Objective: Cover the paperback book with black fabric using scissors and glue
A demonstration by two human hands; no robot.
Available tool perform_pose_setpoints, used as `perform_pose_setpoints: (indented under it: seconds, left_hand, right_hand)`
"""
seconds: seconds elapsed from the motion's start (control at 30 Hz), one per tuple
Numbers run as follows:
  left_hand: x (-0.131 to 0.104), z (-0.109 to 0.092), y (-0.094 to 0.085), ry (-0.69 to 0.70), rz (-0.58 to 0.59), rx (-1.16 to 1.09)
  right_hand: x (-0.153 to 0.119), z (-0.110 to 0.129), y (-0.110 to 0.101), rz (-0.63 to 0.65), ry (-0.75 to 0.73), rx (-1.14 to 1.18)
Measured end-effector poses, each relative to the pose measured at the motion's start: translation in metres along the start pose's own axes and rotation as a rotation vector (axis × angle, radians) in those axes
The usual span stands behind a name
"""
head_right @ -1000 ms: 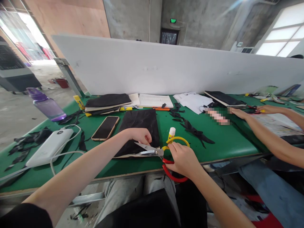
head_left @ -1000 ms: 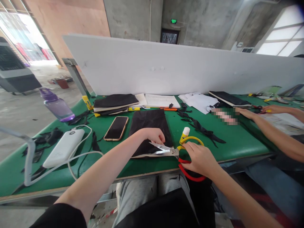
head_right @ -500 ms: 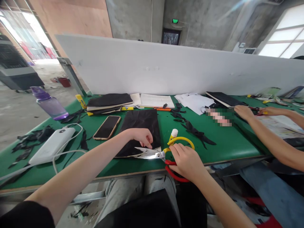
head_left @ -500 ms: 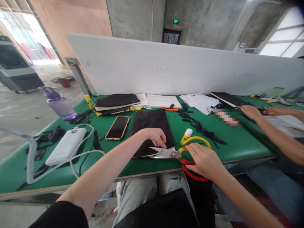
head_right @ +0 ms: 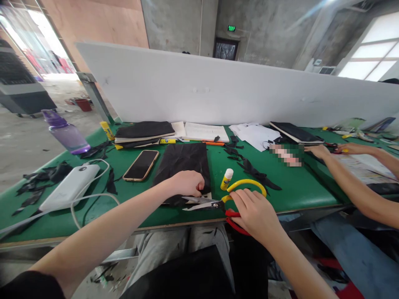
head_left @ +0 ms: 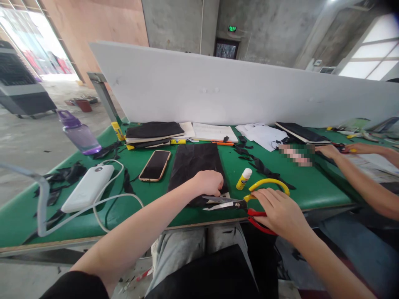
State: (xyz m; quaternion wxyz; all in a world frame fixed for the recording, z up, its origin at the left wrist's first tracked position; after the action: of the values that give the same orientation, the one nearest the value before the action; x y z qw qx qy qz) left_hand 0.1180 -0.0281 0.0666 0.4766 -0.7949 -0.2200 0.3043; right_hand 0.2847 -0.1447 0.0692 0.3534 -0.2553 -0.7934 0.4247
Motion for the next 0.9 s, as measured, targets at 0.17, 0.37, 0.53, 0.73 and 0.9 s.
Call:
perform_pose_setpoints:
  seconds: [0.17, 0.37, 0.53, 0.73, 0.9]
  left_hand:
    - [-0.015, -0.028, -0.009, -0.026, -0.111, 0.231]
    - [-0.027, -0.048, -0.015, -0.015, -0.142, 0.371]
    - [-0.038, -0.049, -0.009, -0.028, -0.208, 0.354]
    - [-0.043, -0.026, -0.016, -0.13, -0.364, 0.204]
    - [-0.051, 0.001, -0.039, -0.153, -0.396, -0.013]
  right_hand:
    - [-0.002, 0.009, -0.005, -0.024, -0.008, -0.022]
    - [-0.009, 0.015, -0.017, -0.119, -0.023, -0.124]
    - [-0.029, 0.009, -0.022, -0.183, -0.004, -0.13]
    - [-0.066, -0.01, -0.023, -0.189, 0.106, -0.136]
    - [-0.08, -0.015, -0.026, -0.158, 0.202, -0.125]
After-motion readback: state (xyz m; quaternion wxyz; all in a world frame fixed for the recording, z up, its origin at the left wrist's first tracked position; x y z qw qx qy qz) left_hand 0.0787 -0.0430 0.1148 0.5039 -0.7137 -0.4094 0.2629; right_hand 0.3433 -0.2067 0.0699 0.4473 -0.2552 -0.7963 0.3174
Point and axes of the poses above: each hand's wrist, its own x-axis towards the middle knuckle, its own y-axis out of the palm, z = x × y, the point moved 5 cm from there along x, towards the middle knuckle, and after that the axes turned 2 degrees about z, right-handed, at the moved point
